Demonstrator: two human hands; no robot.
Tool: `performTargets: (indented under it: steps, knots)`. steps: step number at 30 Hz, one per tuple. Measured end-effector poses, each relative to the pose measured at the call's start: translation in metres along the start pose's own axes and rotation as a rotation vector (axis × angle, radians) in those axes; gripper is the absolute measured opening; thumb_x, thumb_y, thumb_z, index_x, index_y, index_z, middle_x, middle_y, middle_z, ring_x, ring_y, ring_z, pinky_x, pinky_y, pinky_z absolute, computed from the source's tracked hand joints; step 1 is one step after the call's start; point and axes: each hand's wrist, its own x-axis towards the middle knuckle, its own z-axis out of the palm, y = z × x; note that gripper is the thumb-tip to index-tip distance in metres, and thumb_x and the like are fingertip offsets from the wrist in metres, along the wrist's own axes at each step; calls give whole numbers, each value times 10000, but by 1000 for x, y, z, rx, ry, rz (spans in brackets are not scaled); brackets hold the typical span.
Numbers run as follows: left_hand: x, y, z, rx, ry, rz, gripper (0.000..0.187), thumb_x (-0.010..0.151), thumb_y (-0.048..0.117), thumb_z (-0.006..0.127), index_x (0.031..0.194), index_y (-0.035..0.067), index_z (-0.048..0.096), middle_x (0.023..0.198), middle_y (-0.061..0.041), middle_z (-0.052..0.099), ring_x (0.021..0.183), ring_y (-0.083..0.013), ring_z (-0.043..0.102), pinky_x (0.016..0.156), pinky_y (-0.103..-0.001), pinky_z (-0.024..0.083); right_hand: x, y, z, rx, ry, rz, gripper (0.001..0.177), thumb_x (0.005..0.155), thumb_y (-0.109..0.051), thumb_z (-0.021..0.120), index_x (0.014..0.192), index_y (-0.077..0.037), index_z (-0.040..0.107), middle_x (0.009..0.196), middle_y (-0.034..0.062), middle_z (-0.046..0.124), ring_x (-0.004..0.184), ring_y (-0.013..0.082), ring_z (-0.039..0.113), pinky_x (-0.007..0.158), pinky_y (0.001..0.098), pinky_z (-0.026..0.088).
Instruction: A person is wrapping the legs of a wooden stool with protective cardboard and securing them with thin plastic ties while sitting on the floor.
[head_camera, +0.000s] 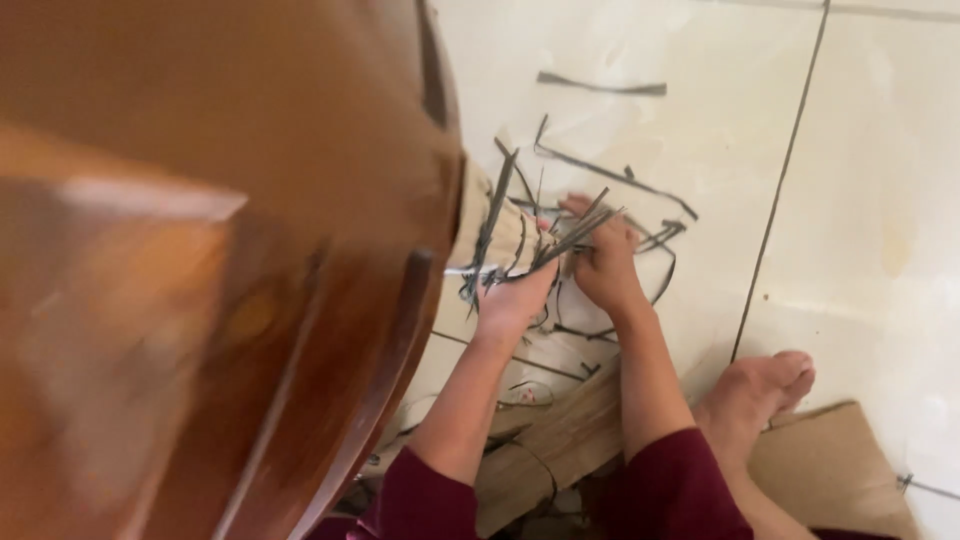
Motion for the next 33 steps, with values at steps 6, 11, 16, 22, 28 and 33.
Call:
performTargets:
  steps: [6, 11, 16, 22, 28, 33]
  knots:
    - [-4, 11, -14, 491, 213, 214, 676, 860, 512, 562, 1464, 255, 401, 1559, 17, 381, 1445, -163, 398, 1202, -379, 346, -11, -17, 3, -513, -356, 62, 635, 829, -6, 634, 1414, -251, 597, 1614, -109, 422, 1525, 286, 235, 1186, 599, 209]
    - [-3, -2, -16, 1062, 398, 486, 708, 644, 444, 796, 1303, 270, 603, 1373, 65, 605, 1345, -101, 530, 1157, -290, 429, -68, -21, -6, -753, -550, 250, 908, 783, 7, 576, 1630, -117, 272, 1742, 36, 153, 1585, 281, 162, 1224, 540, 266]
    - [-4, -10, -5, 1345, 449, 692, 699, 556, 364, 905, 1215, 241, 708, 1268, 57, 722, 1286, -96, 606, 1108, -265, 489, -99, -99, -40, -538, -849, 184, 590, 796, 10, 575, 1372, -81, 486, 1397, 161, 435, 1298, 441, 403, 1045, 593, 400]
    - [-17, -11, 4, 1284, 321, 882, 584, 636, 202, 856, 1197, 111, 720, 1253, -62, 733, 1282, -178, 617, 1064, -330, 533, -71, -65, -4, -54, -633, 3, 410, 840, -79, 631, 1243, -113, 694, 1199, 153, 690, 1178, 407, 634, 1006, 519, 480]
    - [13, -7, -13, 1702, 373, 605, 671, 759, 500, 712, 1373, 247, 620, 1453, 53, 606, 1418, -156, 483, 1280, -351, 297, -91, -60, 40, -17, -739, -163, 517, 769, -313, 786, 1243, -128, 696, 1245, 107, 645, 1203, 333, 532, 1053, 538, 336]
    - [11, -19, -22, 1766, 319, 669, 527, 788, 457, 711, 1308, 415, 631, 1410, 219, 611, 1421, -33, 460, 1295, -301, 240, -88, -44, 38, 500, -828, -26, 149, 832, -250, 777, 897, -122, 816, 739, 49, 748, 700, 189, 695, 662, 387, 531]
